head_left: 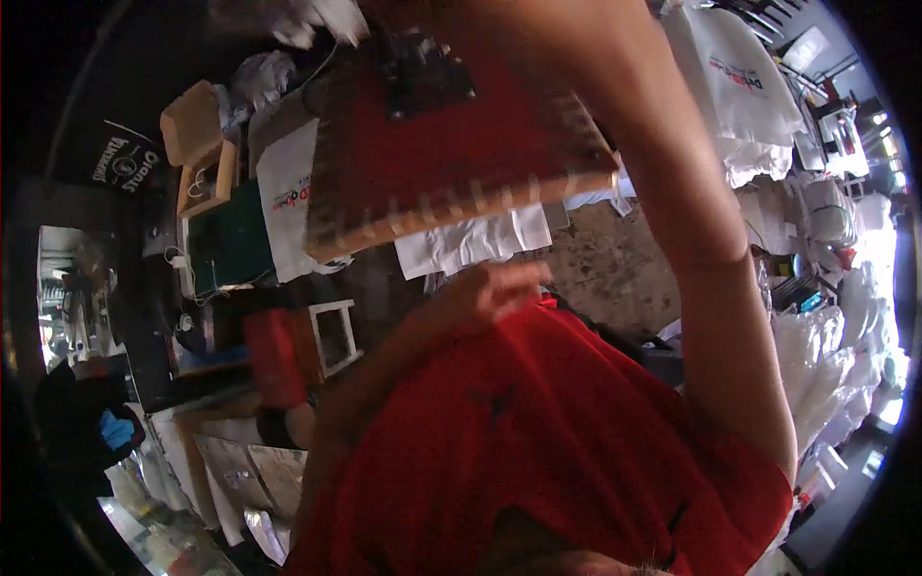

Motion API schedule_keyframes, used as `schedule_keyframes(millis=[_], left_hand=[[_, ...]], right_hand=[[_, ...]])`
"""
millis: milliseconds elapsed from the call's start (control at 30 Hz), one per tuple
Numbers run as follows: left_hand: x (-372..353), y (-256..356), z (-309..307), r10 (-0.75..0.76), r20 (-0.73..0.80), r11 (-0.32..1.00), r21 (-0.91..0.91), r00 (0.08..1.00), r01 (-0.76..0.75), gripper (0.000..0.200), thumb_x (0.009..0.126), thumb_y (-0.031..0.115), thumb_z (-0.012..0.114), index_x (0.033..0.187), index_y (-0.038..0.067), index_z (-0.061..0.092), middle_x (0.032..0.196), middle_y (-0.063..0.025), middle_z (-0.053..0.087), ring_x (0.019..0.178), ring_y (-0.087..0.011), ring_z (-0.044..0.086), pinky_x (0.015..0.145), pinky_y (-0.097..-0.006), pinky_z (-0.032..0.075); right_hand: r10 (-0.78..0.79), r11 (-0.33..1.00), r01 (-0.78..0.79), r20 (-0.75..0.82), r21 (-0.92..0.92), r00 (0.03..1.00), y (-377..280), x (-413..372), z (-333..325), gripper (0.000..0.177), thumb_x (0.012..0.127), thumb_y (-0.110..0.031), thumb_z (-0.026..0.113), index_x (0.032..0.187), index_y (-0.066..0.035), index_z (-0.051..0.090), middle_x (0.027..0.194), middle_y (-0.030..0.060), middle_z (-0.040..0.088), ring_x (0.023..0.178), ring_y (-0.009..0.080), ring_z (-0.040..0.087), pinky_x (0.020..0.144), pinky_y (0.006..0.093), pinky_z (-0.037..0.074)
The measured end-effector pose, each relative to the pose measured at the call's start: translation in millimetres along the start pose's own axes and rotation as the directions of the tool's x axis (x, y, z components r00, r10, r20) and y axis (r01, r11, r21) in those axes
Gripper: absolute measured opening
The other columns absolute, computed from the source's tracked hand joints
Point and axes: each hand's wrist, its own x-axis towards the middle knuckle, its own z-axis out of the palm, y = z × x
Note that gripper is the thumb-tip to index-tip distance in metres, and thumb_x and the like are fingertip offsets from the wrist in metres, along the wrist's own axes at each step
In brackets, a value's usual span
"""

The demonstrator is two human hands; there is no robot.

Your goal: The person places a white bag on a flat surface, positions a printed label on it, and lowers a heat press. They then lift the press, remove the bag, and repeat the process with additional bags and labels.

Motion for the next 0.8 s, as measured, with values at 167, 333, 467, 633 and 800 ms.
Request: schedule_keyframes(millis=[167, 333, 467, 633, 800], left_hand=[[-51.2, 77.2, -53.3, 0.514, -0.087, 0.857, 0.008, 0.854, -0.515, 0.037, 0.085, 0.024, 0.074, 0.118, 0.010, 0.067, 0.110, -0.0122, 0.069, 0.102, -0.0313, 0.065, 0.092, -0.0430, 0.049], [16.7, 29.2, -99.9, 0.559, -0.436, 0.751, 0.628, 0.705, -0.206, 0.047, 0.083, 0.027, 0.075, 0.125, 0.008, 0.063, 0.127, -0.0152, 0.061, 0.111, -0.0330, 0.060, 0.096, -0.0449, 0.048], [34.8, -24.3, -94.9, 0.364, -0.409, 0.802, 0.595, 0.837, -0.058, 0.068, 0.086, 0.040, 0.070, 0.143, 0.008, 0.049, 0.146, -0.0180, 0.046, 0.132, -0.0384, 0.044, 0.111, -0.0487, 0.036], [41.1, -53.8, -99.1, 0.328, -0.400, 0.788, 0.615, 0.856, -0.015, 0.067, 0.089, 0.036, 0.065, 0.144, 0.002, 0.046, 0.151, -0.0197, 0.041, 0.140, -0.0385, 0.037, 0.116, -0.0514, 0.029], [48.0, -94.8, -90.1, 0.299, -0.401, 0.782, 0.622, 0.866, 0.018, 0.068, 0.091, 0.035, 0.062, 0.144, -0.002, 0.043, 0.153, -0.0195, 0.039, 0.143, -0.0373, 0.035, 0.117, -0.0512, 0.025]], right_hand=[[0.108, 0.901, -0.265, 0.413, 0.345, 0.904, -40.6, -117.1, 32.3, 0.013, 0.081, -0.016, 0.072, 0.080, -0.003, 0.073, 0.084, 0.0142, 0.071, 0.071, 0.0295, 0.067, 0.064, 0.0404, 0.053], [0.126, 0.763, -0.537, 0.733, 0.360, 0.669, -63.9, -217.4, 74.2, 0.029, 0.080, -0.026, 0.065, 0.101, -0.006, 0.068, 0.103, 0.0168, 0.066, 0.101, 0.0391, 0.061, 0.085, 0.0503, 0.049], [0.303, 0.775, -0.625, 0.815, 0.091, 0.494, -77.3, -248.4, 100.7, 0.056, 0.084, -0.029, 0.063, 0.133, -0.006, 0.053, 0.142, 0.0240, 0.043, 0.132, 0.0454, 0.038, 0.105, 0.0555, 0.037], [0.365, 0.740, -0.673, 0.834, 0.011, 0.415, -77.9, -260.4, 119.3, 0.070, 0.090, -0.035, 0.057, 0.149, -0.005, 0.037, 0.153, 0.0271, 0.030, 0.142, 0.0478, 0.025, 0.118, 0.0543, 0.024], [0.322, 0.774, -0.632, 0.881, -0.035, 0.347, -77.4, -292.2, 140.3, 0.069, 0.090, -0.037, 0.057, 0.148, -0.005, 0.038, 0.154, 0.0254, 0.031, 0.141, 0.0453, 0.029, 0.118, 0.0538, 0.025]])
